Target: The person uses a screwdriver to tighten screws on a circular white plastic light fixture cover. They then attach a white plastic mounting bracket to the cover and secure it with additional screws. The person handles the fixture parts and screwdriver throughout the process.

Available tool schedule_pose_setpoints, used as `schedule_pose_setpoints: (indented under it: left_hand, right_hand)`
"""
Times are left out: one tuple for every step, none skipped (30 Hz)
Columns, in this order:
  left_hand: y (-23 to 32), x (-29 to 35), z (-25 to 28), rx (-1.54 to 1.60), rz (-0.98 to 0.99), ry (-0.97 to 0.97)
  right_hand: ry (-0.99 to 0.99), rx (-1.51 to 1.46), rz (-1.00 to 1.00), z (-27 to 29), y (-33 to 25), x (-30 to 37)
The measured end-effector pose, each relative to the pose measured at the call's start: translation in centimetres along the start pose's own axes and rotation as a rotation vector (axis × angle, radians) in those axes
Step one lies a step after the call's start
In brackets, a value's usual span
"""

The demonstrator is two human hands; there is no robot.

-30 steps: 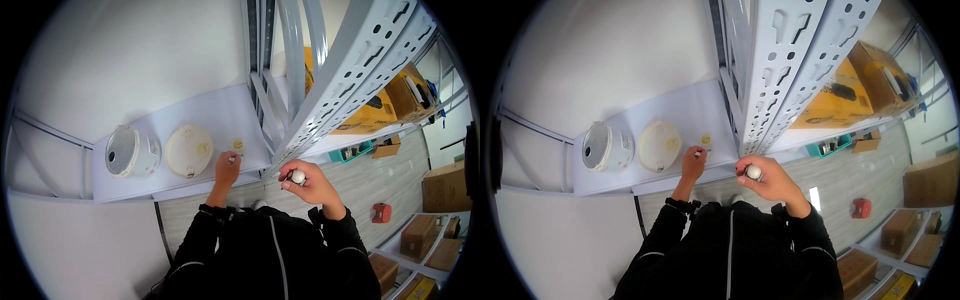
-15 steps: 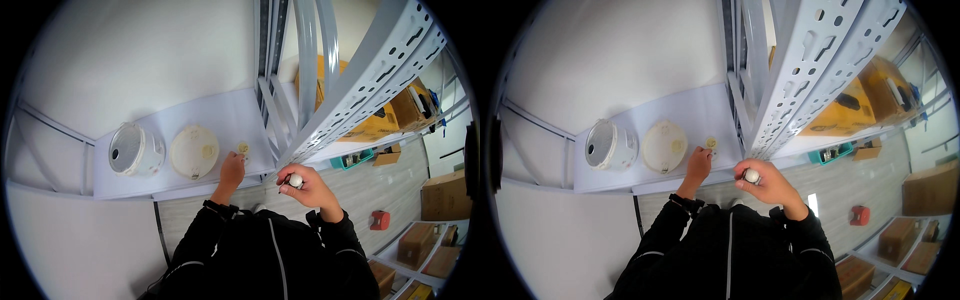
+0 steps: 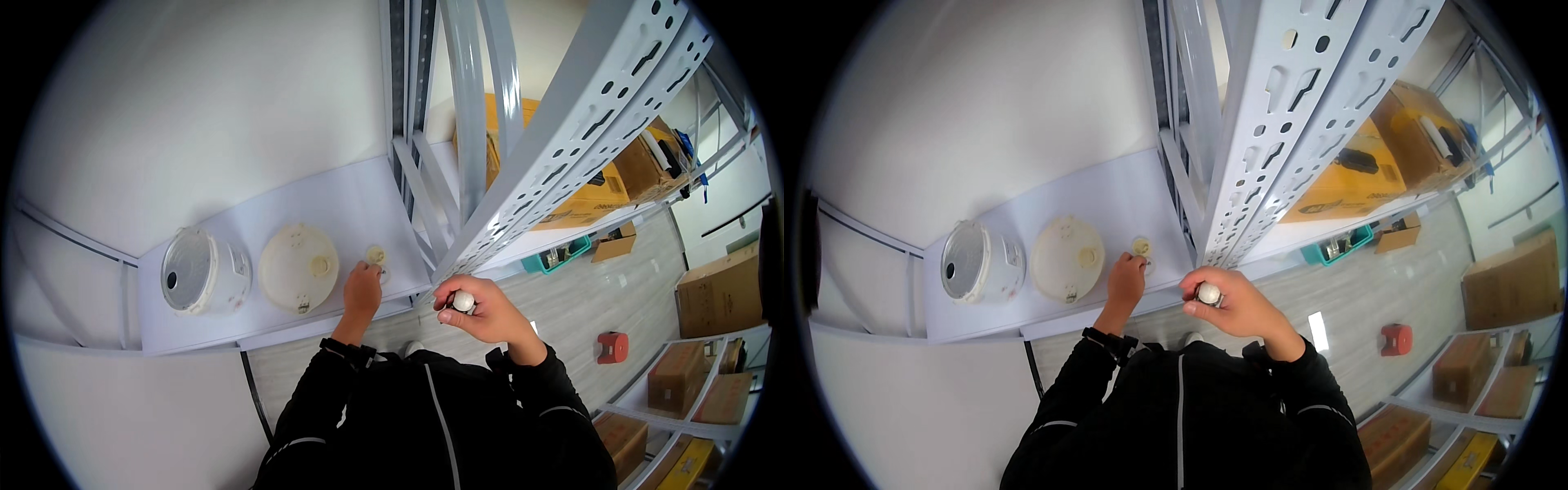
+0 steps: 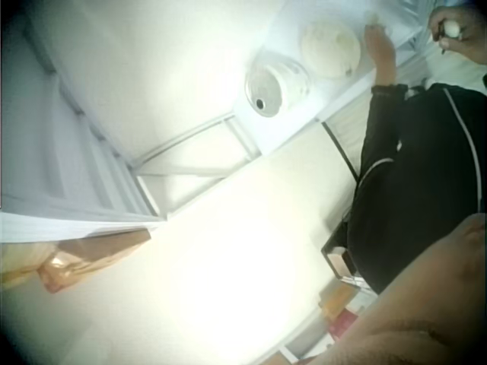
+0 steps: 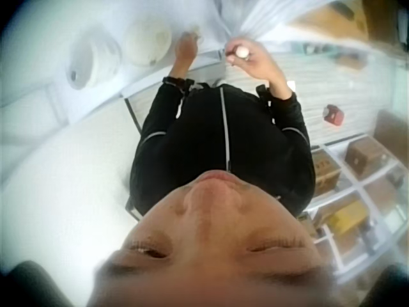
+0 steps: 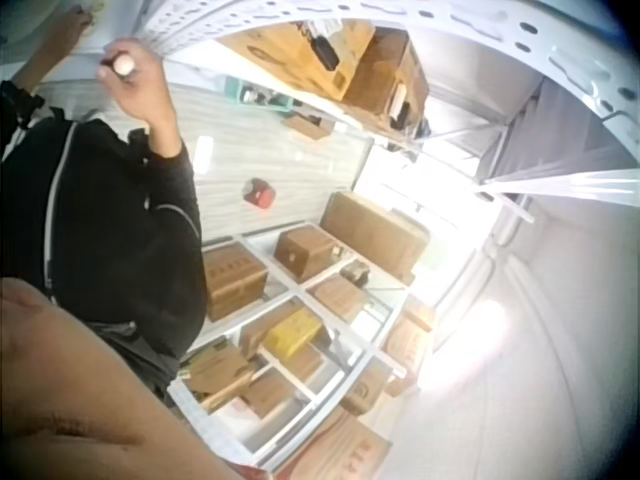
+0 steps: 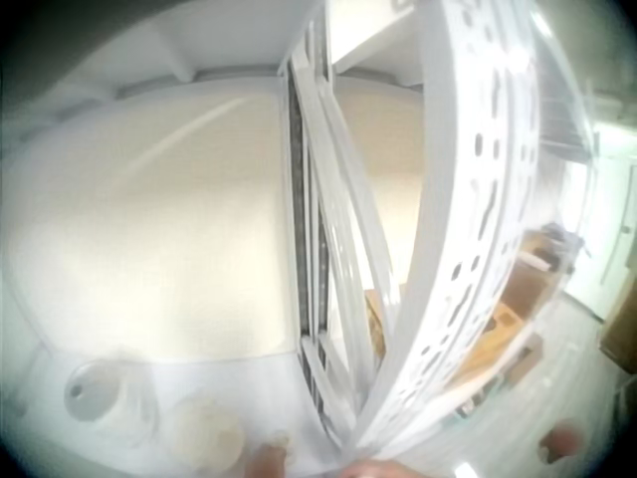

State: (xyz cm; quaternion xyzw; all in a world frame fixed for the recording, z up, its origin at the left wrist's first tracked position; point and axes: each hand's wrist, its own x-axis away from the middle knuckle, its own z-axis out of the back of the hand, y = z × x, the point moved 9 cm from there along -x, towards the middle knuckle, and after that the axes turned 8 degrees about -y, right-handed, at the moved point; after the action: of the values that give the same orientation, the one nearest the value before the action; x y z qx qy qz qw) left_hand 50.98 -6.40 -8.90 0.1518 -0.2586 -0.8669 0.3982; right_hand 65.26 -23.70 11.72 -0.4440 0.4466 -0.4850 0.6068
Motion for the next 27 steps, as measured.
schedule_pose_setpoints:
  left_hand:
    - [0.1,0.0,0.0,0.001,0.001,0.002]
    - [0.1,0.0,0.0,-0.003,-0.004,-0.002]
    - [0.3,-0.2,0.0,-0.007,-0.014,-0.006]
    - [0.6,-0.4,0.0,-0.010,-0.024,-0.012]
    - [0.5,-0.3,0.0,0.005,-0.010,-0.017]
    - [0.3,-0.1,0.0,0.020,0.000,-0.022]
    - [0.2,-0.2,0.1,0.035,0.004,-0.026]
    - [0.1,-0.1,0.3,0.046,0.009,-0.018]
    - [-0.2,0.1,0.7,0.056,0.016,-0.006]
    - [-0.3,-0.2,1.4,0.066,0.013,0.009]
    - [-0.7,-0.1,1.8,0.151,0.045,-0.009]
    - [-1.5,0.2,2.5,0.232,0.087,-0.016]
    - [-2.7,0.4,2.5,0.440,0.195,-0.053]
    - [-3.7,0.6,2.2,0.649,0.303,-0.093]
    - [-4.6,1.0,1.8,0.857,0.419,-0.139]
    - [-4.0,1.1,2.0,1.087,0.442,-0.151]
    - [-3.3,1.2,2.3,1.317,0.467,-0.164]
    - [-2.6,1.4,2.4,1.549,0.497,-0.177]
    - [-1.7,1.2,2.6,1.659,0.465,-0.234]
    - [-0.8,0.9,2.8,1.769,0.432,-0.292]
    - [0.0,1.0,3.1,1.880,0.402,-0.346]
    - [0.7,1.2,3.3,1.895,0.380,-0.378]
    - [1.4,1.3,3.3,1.909,0.358,-0.411]
    - [2.3,1.3,3.3,1.919,0.334,-0.450]
    - [3.0,1.4,3.2,1.914,0.318,-0.475]
    - [3.7,1.7,3.0,1.909,0.301,-0.501]
    - [4.2,2.0,2.8,1.902,0.283,-0.523]
  right_hand:
    - [0.001,-0.001,-0.004,0.0,0.0,0.0]
    - [-0.001,0.003,-0.002,0.0,0.0,-0.1]
    - [0.002,0.009,0.000,0.1,-0.1,-0.1]
    - [0.005,0.016,0.002,0.1,-0.1,0.0]
    - [0.005,0.006,-0.001,0.1,-0.1,0.0]
    - [0.008,-0.001,-0.003,0.0,0.0,0.0]
    - [0.016,-0.005,-0.002,0.2,-0.1,0.1]
    - [0.020,-0.007,-0.011,0.3,0.0,0.2]
    - [0.022,-0.008,-0.017,0.3,0.1,0.3]
    - [0.030,-0.004,-0.018,0.5,0.0,0.2]
    - [0.045,0.054,0.012,0.7,-0.3,0.4]
    - [0.037,0.045,0.024,0.7,-0.3,0.2]
    - [0.036,0.033,0.033,0.7,-0.1,0.2]
    - [0.033,0.022,0.042,0.8,-0.3,0.1]
    - [0.014,0.012,0.042,0.6,-0.4,-0.3]
    - [0.020,0.019,0.047,0.7,-0.6,-0.2]
    - [0.023,0.026,0.052,0.7,-0.7,-0.1]
    - [0.022,0.030,0.054,0.6,-0.7,0.0]
    - [0.025,0.050,0.058,0.7,-0.8,0.0]
    - [0.027,0.070,0.062,0.8,-1.0,-0.1]
    - [0.022,0.087,0.064,0.6,-1.1,-0.1]
    - [0.022,0.093,0.066,0.4,-1.2,-0.2]
    - [0.021,0.098,0.067,0.3,-1.3,-0.3]
    - [0.027,0.105,0.070,0.2,-1.4,-0.3]
    - [0.033,0.100,0.061,0.1,-1.2,-0.3]
    - [0.040,0.096,0.052,0.0,-0.9,-0.3]
    - [0.045,0.090,0.047,-0.2,-0.4,-0.5]
